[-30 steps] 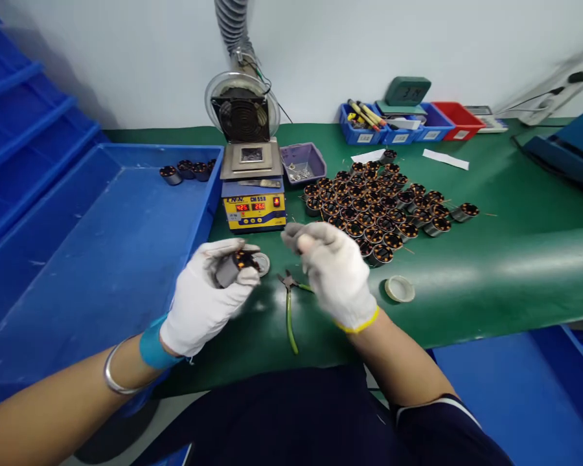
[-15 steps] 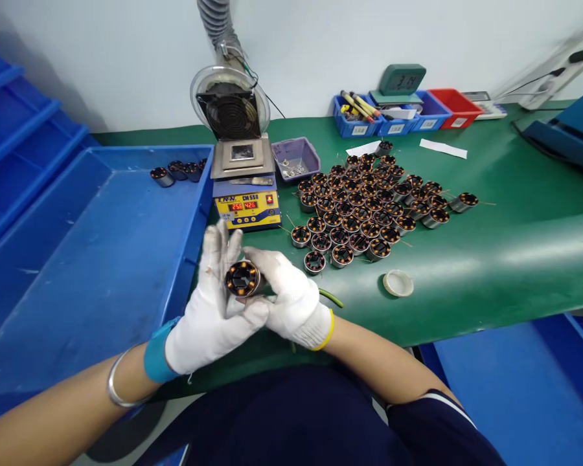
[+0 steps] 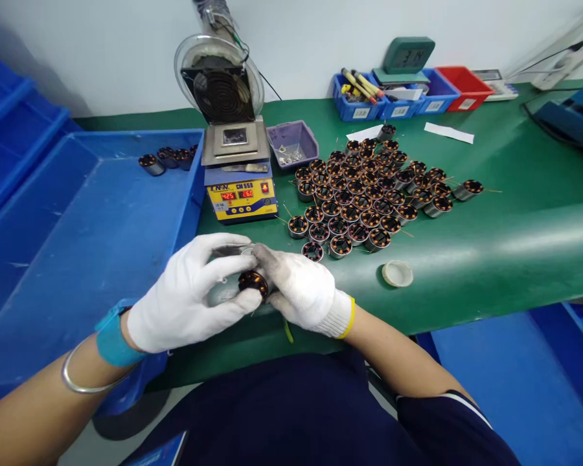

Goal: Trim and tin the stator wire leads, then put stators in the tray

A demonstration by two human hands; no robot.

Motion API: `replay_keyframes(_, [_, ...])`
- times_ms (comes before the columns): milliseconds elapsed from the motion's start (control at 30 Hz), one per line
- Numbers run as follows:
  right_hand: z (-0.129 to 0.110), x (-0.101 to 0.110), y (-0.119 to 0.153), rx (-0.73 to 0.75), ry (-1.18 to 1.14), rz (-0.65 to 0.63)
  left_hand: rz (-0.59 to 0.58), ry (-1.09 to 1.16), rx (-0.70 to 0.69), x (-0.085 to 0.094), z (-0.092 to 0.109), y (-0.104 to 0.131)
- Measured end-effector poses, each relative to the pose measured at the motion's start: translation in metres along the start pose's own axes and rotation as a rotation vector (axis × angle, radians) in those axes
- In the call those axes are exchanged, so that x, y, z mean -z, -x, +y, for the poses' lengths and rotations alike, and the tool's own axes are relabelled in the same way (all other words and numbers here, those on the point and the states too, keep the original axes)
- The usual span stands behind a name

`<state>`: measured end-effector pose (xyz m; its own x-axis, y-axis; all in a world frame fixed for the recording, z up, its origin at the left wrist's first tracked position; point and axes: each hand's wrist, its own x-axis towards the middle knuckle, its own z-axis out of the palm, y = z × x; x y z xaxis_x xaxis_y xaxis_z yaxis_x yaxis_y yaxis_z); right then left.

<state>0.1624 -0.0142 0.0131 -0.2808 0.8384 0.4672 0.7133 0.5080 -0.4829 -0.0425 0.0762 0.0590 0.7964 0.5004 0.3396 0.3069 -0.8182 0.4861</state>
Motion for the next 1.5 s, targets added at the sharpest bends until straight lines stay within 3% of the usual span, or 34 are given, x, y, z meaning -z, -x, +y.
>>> replay_keyframes(167, [-0.001, 0.004, 0.001, 0.017, 0.019, -0.071, -0.137, -0.066, 0.021, 0.006, 0.001, -0.005])
replay_keyframes(267, [0.003, 0.008, 0.004, 0.006, 0.041, -0.105, -0.4, 0.214, 0.169, 0.025, -0.002, -0.007])
replay_keyframes(333, [0.005, 0.011, 0.006, -0.004, 0.039, -0.121, -0.484, 0.486, 0.316, 0.037, -0.005, -0.009])
replay_keyframes(400, [0.006, 0.013, 0.006, -0.027, 0.034, -0.136, -0.355, 0.588, 0.503, 0.042, -0.006, -0.012])
replay_keyframes(467, [0.005, 0.013, 0.005, -0.045, 0.028, -0.145, -0.207, 0.544, 0.662, 0.036, -0.006, -0.013])
replay_keyframes(500, [0.005, 0.012, 0.005, -0.055, 0.023, -0.144, -0.207, 0.514, 0.696, 0.031, -0.005, -0.014])
replay_keyframes(600, [0.003, 0.011, 0.005, -0.088, -0.01, -0.135, -0.367, 0.546, 0.648, 0.014, -0.003, -0.011])
replay_keyframes(667, [0.003, 0.011, 0.005, -0.122, -0.045, -0.13, -0.36, 0.644, 0.649, 0.011, -0.006, -0.008])
replay_keyframes(767, [0.004, 0.015, 0.0, -0.216, -0.058, -0.177, -0.069, 0.821, 0.787, 0.016, -0.02, -0.007])
replay_keyframes(833, [0.006, 0.017, -0.009, -0.325, -0.011, -0.294, 0.203, 0.892, 0.87, 0.018, -0.032, -0.01])
replay_keyframes(900, [0.009, 0.018, -0.022, -0.441, 0.069, -0.462, 0.365, 0.913, 0.931, 0.013, -0.044, -0.012])
replay_keyframes(1033, [0.013, 0.01, -0.054, -0.553, 0.221, -0.703, 0.337, 0.863, 0.997, -0.003, -0.058, -0.014])
replay_keyframes(1267, [0.017, -0.009, -0.091, -0.585, 0.297, -0.905, 0.311, 0.867, 0.966, -0.007, -0.06, -0.012])
replay_keyframes(1500, [0.022, -0.012, -0.094, -0.629, 0.24, -0.874, 0.261, 0.913, 0.956, -0.007, -0.061, -0.012])
